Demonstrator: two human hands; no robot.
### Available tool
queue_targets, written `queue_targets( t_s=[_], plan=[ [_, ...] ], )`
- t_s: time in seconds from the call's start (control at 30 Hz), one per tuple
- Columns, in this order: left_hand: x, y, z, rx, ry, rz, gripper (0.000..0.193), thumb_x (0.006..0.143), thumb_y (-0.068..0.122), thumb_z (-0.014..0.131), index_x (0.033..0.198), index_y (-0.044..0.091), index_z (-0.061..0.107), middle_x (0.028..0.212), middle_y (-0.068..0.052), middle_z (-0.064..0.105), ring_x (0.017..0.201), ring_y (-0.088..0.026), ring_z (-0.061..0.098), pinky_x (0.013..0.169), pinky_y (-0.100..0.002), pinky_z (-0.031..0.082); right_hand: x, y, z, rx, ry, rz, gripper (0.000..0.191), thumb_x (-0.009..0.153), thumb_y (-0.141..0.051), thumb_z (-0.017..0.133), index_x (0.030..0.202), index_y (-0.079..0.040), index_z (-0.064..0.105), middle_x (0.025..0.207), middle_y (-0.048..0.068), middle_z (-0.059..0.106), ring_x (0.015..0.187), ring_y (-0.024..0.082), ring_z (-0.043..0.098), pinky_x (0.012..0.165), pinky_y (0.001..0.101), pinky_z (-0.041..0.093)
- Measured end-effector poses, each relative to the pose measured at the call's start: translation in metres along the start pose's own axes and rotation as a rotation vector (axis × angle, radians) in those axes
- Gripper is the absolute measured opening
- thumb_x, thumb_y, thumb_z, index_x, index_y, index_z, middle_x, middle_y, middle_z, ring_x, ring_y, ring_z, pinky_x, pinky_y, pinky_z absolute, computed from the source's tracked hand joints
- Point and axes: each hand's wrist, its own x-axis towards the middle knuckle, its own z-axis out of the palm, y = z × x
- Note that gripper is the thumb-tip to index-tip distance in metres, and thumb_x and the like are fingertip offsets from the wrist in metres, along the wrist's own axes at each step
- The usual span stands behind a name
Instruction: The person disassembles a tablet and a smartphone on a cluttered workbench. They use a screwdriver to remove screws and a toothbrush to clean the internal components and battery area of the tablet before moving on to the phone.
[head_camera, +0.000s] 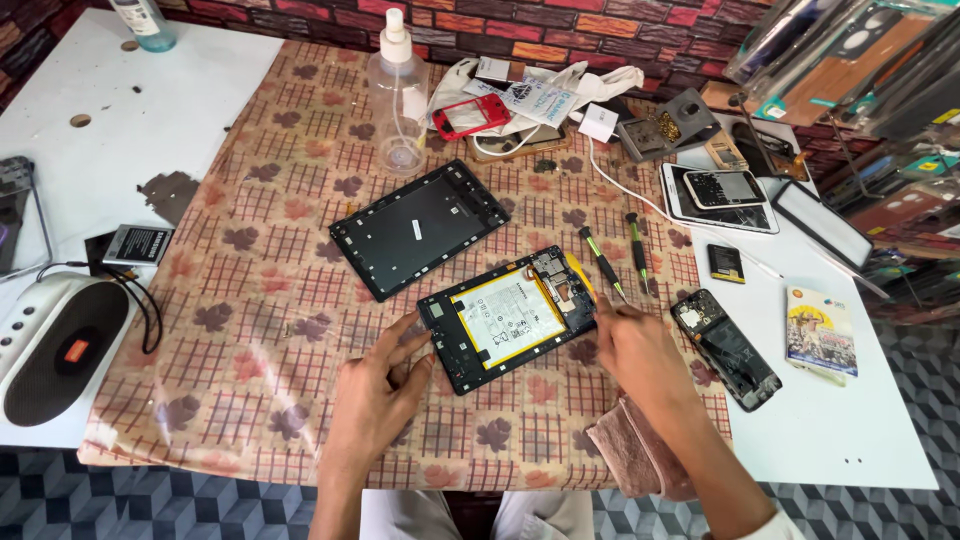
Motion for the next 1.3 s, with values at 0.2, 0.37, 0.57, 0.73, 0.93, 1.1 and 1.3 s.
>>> queue_targets(
  t_s=[0.2,0.37,0.57,0.73,0.93,1.1,1.3],
  plan=[
    [0.0,-0.001,0.0,0.023,0.007,0.034,0.053,0.079,0.008,0.072,0.131,0.004,0.062,0.115,-0.009,0.078,0.041,-0.012,0.061,0.047,-0.029,0.054,0.017,0.003,0.014,-0.025,0.079,-0.081,0.016,0.095,-0.008,0.062,0.101,0.003,0.073,0.081,0.023,0.07,0.067,0.041,0.069,0.065,0.0503,0.056],
    [-0.002,0.002,0.002,0.018,0.019,0.004,0.05,0.081,0.008,0.071,0.13,0.004,0.063,0.115,-0.009,0.078,0.04,-0.011,0.057,0.045,-0.028,0.052,0.022,0.001,0.023,0.014,0.045,-0.111,0.021,0.097,-0.008,0.058,0.105,0.005,0.073,0.079,0.025,0.069,0.062,0.04,0.069,0.061,0.0495,0.057],
    [-0.001,0.003,0.001,0.032,0.007,-0.034,0.051,0.083,0.01,0.07,0.132,0.004,0.061,0.116,-0.007,0.077,0.039,-0.009,0.058,0.042,-0.027,0.052,0.019,-0.001,0.023,0.045,-0.106,0.043,0.017,0.098,-0.005,0.057,0.101,0.002,0.073,0.082,0.019,0.071,0.058,0.028,0.069,0.054,0.0389,0.057],
    [-0.001,0.001,0.001,0.043,0.023,0.016,0.051,0.08,0.008,0.071,0.131,0.004,0.063,0.117,-0.008,0.078,0.04,-0.011,0.058,0.045,-0.027,0.053,0.028,0.003,0.027,0.07,-0.013,-0.159,0.013,0.09,-0.002,0.065,0.087,0.0,0.078,0.076,0.017,0.073,0.057,0.026,0.071,0.061,0.0386,0.06],
    [0.0,-0.001,0.003,0.036,0.042,0.024,0.05,0.081,0.009,0.071,0.13,0.004,0.063,0.114,-0.008,0.078,0.043,-0.011,0.062,0.047,-0.028,0.054,0.016,0.004,0.01,0.236,-0.046,-0.089,0.013,0.092,-0.004,0.067,0.094,0.003,0.077,0.072,0.016,0.073,0.046,0.024,0.066,0.045,0.0377,0.052],
    [0.0,-0.002,0.002,0.036,0.034,0.028,0.051,0.08,0.008,0.071,0.13,0.004,0.063,0.115,-0.008,0.078,0.043,-0.012,0.061,0.047,-0.027,0.054,-0.021,-0.004,-0.013,0.207,-0.117,-0.014,0.015,0.087,-0.004,0.069,0.097,0.004,0.077,0.073,0.019,0.072,0.048,0.023,0.066,0.052,0.0391,0.054],
    [-0.002,0.001,0.003,0.033,0.036,0.008,0.049,0.082,0.009,0.071,0.13,0.004,0.064,0.114,-0.008,0.079,0.043,-0.012,0.06,0.047,-0.028,0.053,0.002,-0.005,-0.005,0.13,-0.143,-0.031,0.017,0.091,-0.006,0.066,0.102,0.002,0.076,0.078,0.021,0.071,0.06,0.031,0.067,0.07,0.0439,0.057]
  ],
)
